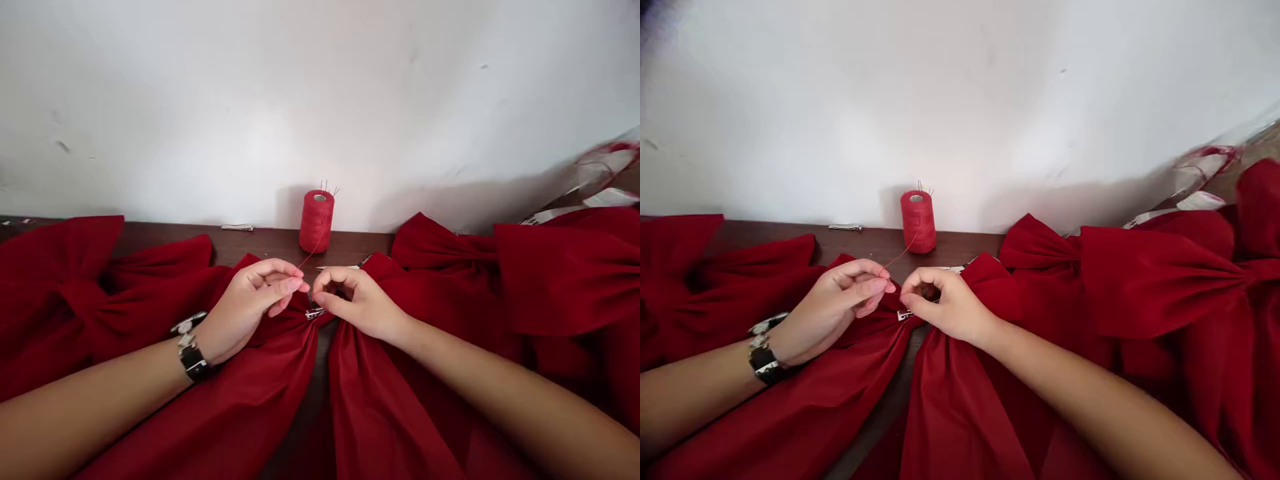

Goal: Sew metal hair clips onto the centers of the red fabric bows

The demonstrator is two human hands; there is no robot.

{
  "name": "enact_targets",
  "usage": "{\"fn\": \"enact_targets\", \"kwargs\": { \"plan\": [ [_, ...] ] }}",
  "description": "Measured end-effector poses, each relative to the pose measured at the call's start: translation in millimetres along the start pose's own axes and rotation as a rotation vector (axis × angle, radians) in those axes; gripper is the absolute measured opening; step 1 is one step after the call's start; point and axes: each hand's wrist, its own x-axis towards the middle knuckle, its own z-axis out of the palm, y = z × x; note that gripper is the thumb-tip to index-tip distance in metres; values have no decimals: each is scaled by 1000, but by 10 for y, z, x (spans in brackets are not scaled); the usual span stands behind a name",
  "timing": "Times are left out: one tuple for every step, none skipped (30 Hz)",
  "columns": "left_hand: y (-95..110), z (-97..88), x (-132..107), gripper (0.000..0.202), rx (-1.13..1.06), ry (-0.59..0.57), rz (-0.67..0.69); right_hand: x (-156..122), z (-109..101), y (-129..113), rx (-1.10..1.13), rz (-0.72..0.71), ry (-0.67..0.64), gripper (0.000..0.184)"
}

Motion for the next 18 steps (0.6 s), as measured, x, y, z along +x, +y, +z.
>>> {"fn": "enact_targets", "kwargs": {
  "plan": [
    [8, 0, -6, 5, 4, -2, 1, -5, 4, -2, 15, 7, 21, 8],
    [15, 1, -11, 6, 12, -3, 3, -11, 9, -5, 24, 7, 40, 8],
    [19, 1, -16, 6, 24, -3, 6, -17, 14, -8, 27, 1, 58, 7],
    [21, 1, -20, 7, 39, -3, 10, -25, 19, -12, 24, -12, 75, 7],
    [20, 1, -24, 7, 59, -3, 15, -32, 24, -17, 21, -28, 90, 7],
    [18, 3, -27, 8, 81, -1, 20, -40, 28, -24, 7, -53, 104, 7],
    [15, 6, -30, 8, 106, 2, 27, -47, 29, -32, -23, -91, 120, 6],
    [15, 11, -33, 9, 137, 1, 34, -53, 28, -41, -70, -141, 137, 6],
    [18, 19, -36, 9, 177, 0, 45, -56, 23, -51, -130, -201, 156, 5],
    [24, 29, -39, 8, 227, -4, 64, -57, 15, -60, -195, -266, 177, 5],
    [34, 40, -42, 7, 285, -8, 90, -55, 5, -69, -259, -331, 193, 5],
    [48, 52, -45, 6, 345, -13, 120, -49, -7, -76, -318, -388, 203, 5],
    [62, 63, -48, 6, 402, -15, 152, -42, -19, -82, -371, -437, 203, 5],
    [76, 72, -50, 5, 454, -16, 183, -32, -32, -85, -421, -479, 198, 5],
    [87, 78, -51, 5, 496, -15, 212, -20, -44, -87, -472, -518, 191, 6],
    [96, 82, -52, 5, 533, -16, 236, -8, -55, -88, -526, -552, 183, 6],
    [102, 84, -52, 6, 565, -16, 258, 4, -65, -89, -577, -582, 177, 6],
    [105, 85, -53, 6, 594, -16, 279, 16, -75, -92, -623, -608, 175, 6]
  ]
}}
